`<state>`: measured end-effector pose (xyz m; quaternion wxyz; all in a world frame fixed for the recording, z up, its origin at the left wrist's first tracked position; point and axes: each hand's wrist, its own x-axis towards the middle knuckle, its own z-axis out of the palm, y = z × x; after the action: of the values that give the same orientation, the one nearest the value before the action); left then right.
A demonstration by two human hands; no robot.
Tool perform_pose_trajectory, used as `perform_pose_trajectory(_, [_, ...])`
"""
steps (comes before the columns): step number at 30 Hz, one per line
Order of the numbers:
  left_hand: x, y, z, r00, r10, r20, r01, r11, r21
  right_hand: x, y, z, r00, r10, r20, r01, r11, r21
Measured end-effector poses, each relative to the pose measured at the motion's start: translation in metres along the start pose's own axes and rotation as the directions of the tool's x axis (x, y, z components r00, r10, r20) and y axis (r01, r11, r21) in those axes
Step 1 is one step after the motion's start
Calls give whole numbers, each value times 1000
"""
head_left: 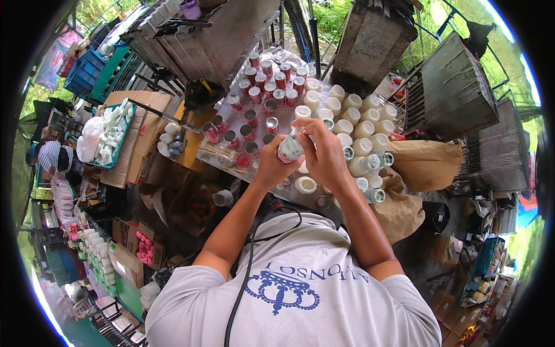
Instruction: The person inserts red cylindrical wick holders into white cylindrical candle bases. They pick up a wick holder and a base, insert the holder into the base, and place the assembled unit onto a tray.
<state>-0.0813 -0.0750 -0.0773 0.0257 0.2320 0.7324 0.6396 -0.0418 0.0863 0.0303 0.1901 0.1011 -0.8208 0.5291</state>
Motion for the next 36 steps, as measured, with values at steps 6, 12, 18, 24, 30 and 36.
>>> perform_pose_trajectory(6, [-11, -2, 2, 998, -48, 27, 52, 990, -131, -4, 18, -9, 970, 242, 36, -244, 951, 192])
perform_pose_trajectory(12, [-13, 1, 0, 987, -129, 97, 147, 965, -217, -24, 46, 0, 972, 226, 64, -231, 875, 425])
perform_pose_trajectory(18, [17, 13, 2, 994, -51, 91, 57, 997, -56, -11, 59, -12, 941, 283, 184, -333, 862, 382])
perform_pose_trajectory(24, [19, -43, -26, 978, -207, 27, 209, 958, -197, 22, 48, -63, 875, 479, -73, -332, 703, 629])
perform_pose_trajectory(30, [18, -104, -107, 874, -468, -133, 343, 786, -514, 2, 72, -52, 881, 472, 28, -413, 797, -441])
perform_pose_trajectory(36, [73, -128, -170, 846, -376, -378, 337, 926, -168, -18, 135, 5, 843, 516, 154, -257, 636, -727])
